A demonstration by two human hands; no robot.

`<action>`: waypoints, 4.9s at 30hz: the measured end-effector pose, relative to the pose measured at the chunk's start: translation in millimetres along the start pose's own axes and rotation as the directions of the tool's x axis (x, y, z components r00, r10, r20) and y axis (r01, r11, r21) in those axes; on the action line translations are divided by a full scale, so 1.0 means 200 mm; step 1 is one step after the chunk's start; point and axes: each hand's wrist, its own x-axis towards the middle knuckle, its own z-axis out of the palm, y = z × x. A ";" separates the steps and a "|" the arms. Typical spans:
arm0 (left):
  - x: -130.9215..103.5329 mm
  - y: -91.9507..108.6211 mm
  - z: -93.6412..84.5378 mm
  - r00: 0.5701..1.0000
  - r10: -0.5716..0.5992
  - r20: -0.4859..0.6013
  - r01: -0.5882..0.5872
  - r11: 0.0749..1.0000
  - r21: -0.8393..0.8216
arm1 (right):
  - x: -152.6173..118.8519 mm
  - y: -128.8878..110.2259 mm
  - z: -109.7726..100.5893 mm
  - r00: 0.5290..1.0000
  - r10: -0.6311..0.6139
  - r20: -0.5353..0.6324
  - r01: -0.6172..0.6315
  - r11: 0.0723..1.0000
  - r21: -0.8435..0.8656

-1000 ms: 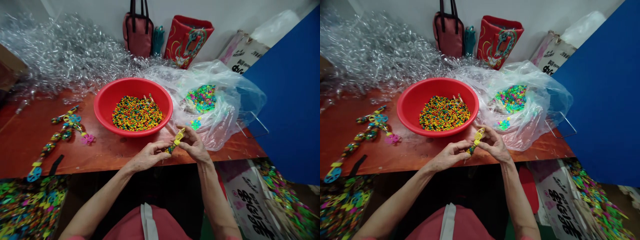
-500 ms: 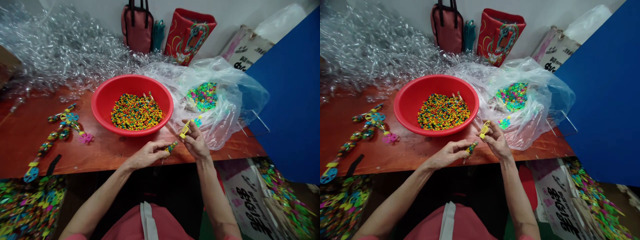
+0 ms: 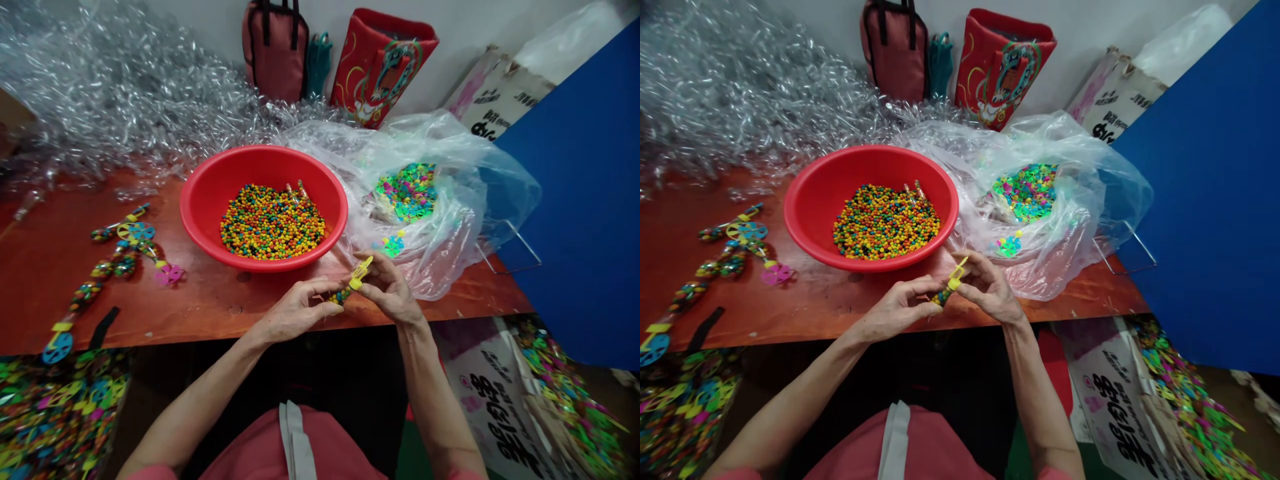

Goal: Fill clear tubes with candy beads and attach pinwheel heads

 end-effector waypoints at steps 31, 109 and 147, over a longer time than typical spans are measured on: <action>0.08 -0.17 0.06 0.920 0.107 -0.378 -0.031 0.979 0.203 | -0.05 0.26 0.25 0.885 -0.342 -0.316 0.258 0.924 -0.281; -0.07 0.39 -0.74 0.766 0.347 -0.541 0.128 0.743 0.657 | 0.40 0.21 -0.72 0.948 -0.238 -0.211 0.039 0.745 -0.666; -0.02 0.22 -0.08 0.999 0.000 -0.037 -0.015 0.919 -0.394 | 0.28 -0.17 0.23 0.992 -0.044 -0.120 0.093 0.894 0.438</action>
